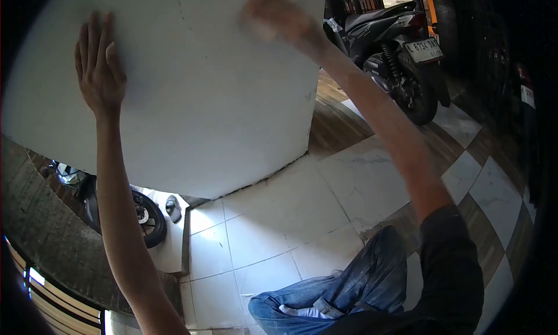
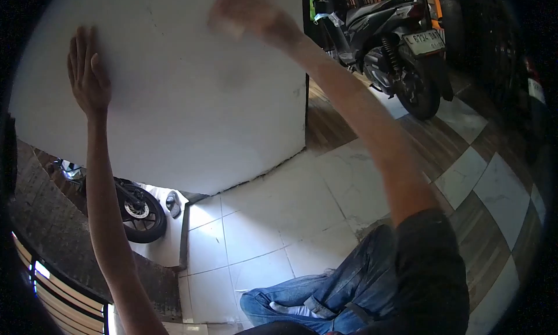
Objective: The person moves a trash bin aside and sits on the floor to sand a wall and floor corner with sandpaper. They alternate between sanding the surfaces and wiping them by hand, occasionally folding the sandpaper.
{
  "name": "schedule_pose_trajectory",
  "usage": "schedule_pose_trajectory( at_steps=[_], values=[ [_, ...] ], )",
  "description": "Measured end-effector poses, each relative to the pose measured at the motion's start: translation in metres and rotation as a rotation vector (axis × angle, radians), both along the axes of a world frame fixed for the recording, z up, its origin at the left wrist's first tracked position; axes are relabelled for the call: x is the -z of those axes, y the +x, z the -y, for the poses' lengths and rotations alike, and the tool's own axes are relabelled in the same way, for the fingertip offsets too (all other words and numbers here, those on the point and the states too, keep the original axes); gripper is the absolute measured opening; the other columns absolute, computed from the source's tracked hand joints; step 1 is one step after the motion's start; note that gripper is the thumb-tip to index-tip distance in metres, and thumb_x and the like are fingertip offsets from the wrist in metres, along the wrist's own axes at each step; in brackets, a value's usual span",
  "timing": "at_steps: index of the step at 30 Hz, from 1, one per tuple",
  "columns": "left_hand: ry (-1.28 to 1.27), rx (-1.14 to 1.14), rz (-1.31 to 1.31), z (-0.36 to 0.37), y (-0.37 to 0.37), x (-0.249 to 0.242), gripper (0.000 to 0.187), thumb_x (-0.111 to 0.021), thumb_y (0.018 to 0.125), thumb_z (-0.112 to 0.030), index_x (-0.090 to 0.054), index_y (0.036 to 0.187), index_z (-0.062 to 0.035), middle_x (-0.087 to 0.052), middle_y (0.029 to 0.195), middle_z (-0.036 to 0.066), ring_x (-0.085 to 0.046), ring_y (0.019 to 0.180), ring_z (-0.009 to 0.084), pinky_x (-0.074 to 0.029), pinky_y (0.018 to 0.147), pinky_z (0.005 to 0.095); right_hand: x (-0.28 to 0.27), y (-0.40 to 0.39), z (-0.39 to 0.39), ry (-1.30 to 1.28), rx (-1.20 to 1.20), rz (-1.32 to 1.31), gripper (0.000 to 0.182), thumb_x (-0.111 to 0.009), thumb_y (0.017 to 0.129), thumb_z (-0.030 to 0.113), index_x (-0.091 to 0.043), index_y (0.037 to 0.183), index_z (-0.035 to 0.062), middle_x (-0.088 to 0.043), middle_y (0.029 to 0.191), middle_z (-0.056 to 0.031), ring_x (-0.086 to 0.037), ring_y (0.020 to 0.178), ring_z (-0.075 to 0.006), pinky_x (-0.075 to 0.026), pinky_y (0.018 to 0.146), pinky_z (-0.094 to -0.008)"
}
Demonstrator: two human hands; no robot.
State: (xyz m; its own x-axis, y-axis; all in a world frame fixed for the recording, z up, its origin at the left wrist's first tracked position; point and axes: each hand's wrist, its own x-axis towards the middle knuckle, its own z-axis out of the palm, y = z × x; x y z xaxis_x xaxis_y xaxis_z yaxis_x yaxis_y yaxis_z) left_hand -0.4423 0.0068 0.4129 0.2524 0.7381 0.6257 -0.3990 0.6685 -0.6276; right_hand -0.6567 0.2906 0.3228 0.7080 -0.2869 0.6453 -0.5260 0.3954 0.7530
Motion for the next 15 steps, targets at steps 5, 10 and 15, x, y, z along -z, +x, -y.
schedule_pose_trajectory(
  at_steps=[5,10,15],
  values=[
    [-0.009,-0.005,0.031,-0.007,0.002,-0.002,0.045,-0.021,0.104,-0.031,-0.048,0.138,-0.0182,-0.044,0.144,0.001,-0.037,0.136,0.0214,-0.030,0.113,0.0382,-0.003,-0.051,0.030,-0.403,-0.248,0.049,0.041,-0.036,0.101,0.022,-0.049,0.134,0.0027,-0.050,0.138,-0.0138,-0.048,0.128,-0.0282,-0.039,0.106,-0.0391],
    [0.041,0.024,0.013,-0.006,0.001,0.003,0.045,-0.020,0.104,-0.031,-0.049,0.137,-0.0215,-0.045,0.144,-0.002,-0.038,0.136,0.0198,-0.030,0.113,0.0386,-0.018,-0.023,0.012,-0.664,-0.376,0.307,0.042,-0.054,0.078,-0.005,-0.064,0.114,0.0157,-0.063,0.118,-0.0059,-0.062,0.104,-0.0259,-0.056,0.085,-0.0323],
    [0.051,-0.027,0.065,-0.006,0.005,0.002,0.046,-0.019,0.104,-0.029,-0.047,0.139,-0.0158,-0.042,0.146,0.003,-0.035,0.138,0.0220,-0.026,0.115,0.0396,-0.016,0.013,0.031,-0.421,-0.314,0.303,0.058,-0.056,0.075,-0.007,-0.056,0.128,0.0156,-0.058,0.128,-0.0073,-0.057,0.115,-0.0246,-0.051,0.093,-0.0336]
  ],
)
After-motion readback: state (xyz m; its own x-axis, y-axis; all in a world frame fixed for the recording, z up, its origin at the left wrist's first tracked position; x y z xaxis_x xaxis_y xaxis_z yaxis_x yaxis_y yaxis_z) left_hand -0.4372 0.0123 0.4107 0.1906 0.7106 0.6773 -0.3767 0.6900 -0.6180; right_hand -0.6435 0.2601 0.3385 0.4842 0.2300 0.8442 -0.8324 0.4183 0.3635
